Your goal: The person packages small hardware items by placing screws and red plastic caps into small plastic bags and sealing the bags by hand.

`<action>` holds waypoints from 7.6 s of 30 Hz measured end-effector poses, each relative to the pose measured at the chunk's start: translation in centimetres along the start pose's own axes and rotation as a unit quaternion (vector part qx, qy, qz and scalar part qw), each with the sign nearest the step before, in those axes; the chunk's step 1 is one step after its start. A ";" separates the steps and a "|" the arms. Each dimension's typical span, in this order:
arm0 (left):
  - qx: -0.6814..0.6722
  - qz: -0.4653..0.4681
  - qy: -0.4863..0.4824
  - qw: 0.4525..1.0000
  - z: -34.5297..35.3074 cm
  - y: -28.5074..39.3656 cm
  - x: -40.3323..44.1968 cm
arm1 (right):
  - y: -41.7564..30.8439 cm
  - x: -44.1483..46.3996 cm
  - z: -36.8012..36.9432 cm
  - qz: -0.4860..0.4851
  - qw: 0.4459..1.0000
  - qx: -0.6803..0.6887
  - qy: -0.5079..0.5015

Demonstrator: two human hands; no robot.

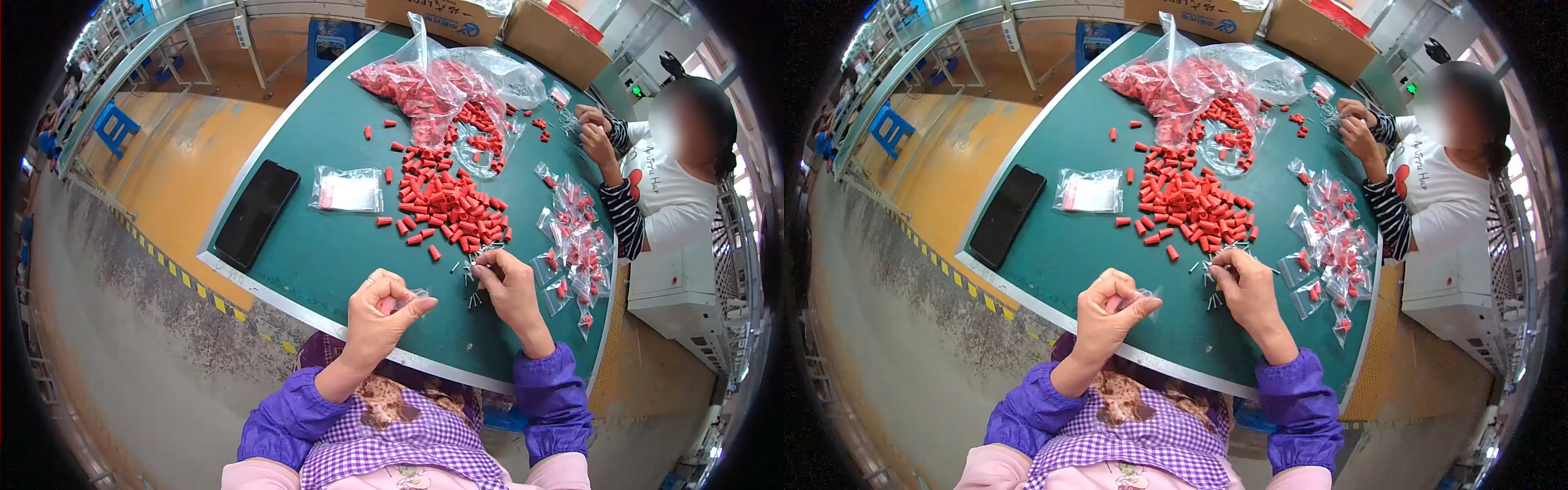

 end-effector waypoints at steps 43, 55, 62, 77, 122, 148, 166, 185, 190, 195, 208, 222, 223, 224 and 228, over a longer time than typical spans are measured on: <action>0.269 0.073 0.052 0.959 -2.0 0.9 1.6 | -3.8 6.8 4.6 -0.129 0.924 -0.349 -0.089; 0.260 0.067 0.059 0.961 -2.6 0.6 1.8 | -5.5 6.8 5.0 -0.255 0.910 -0.310 -0.105; 0.276 0.052 0.064 0.958 -3.3 0.8 1.9 | -5.7 6.4 4.5 -0.230 0.958 -0.167 -0.042; 0.352 0.067 0.038 0.933 -2.2 0.4 2.4 | -10.2 3.1 2.9 -0.202 0.957 -0.140 -0.155; -0.195 -0.055 -0.080 0.976 -1.2 0.8 1.1 | -4.4 -0.5 4.2 -0.020 0.909 0.416 0.030; -0.570 -0.115 -0.077 0.810 -0.5 -1.8 1.2 | -3.0 -4.7 -6.1 -0.004 0.835 -0.326 0.443; -0.489 -0.108 -0.091 0.861 1.1 -0.5 0.9 | -5.7 -0.7 5.9 0.046 0.968 0.241 0.055; -0.206 -0.112 -0.142 0.962 0.3 -0.3 -0.5 | -4.8 -3.5 3.6 -0.006 0.980 0.185 -0.075; -0.176 -0.071 -0.065 0.980 -0.2 -0.3 -0.2 | -2.2 -4.3 0.5 0.035 0.991 0.042 0.119; -0.124 -0.031 -0.040 0.991 0.3 -0.8 -0.1 | -1.9 -2.4 0.6 -0.039 0.980 -0.139 0.134; -0.151 -0.111 -0.078 0.979 0.0 -0.4 -0.1 | -2.0 0.9 1.1 -0.059 0.921 -0.384 -0.007; 0.065 0.006 -0.054 0.996 -0.3 -0.4 0.3 | -4.2 0.7 -0.2 0.002 0.999 0.040 -0.017; 0.084 0.008 -0.052 0.995 -0.3 -0.3 0.4 | -4.4 0.2 0.1 0.002 0.999 0.039 -0.018; 0.103 0.010 -0.052 0.993 -0.2 -0.2 0.5 | -4.8 -0.1 0.5 -0.036 0.993 0.112 -0.019; 0.119 0.031 -0.047 0.991 0.2 0.1 0.8 | -6.8 -0.7 1.1 -0.100 0.981 0.157 -0.051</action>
Point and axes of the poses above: each hand's wrist, its own x-axis towards the middle knuckle, its own z-axis out of the palm, y = z × x, the point moved 2 cm from there along x, towards the middle knuckle, and after that the axes turned 13 degrees about -y, right-handed, at the moved point
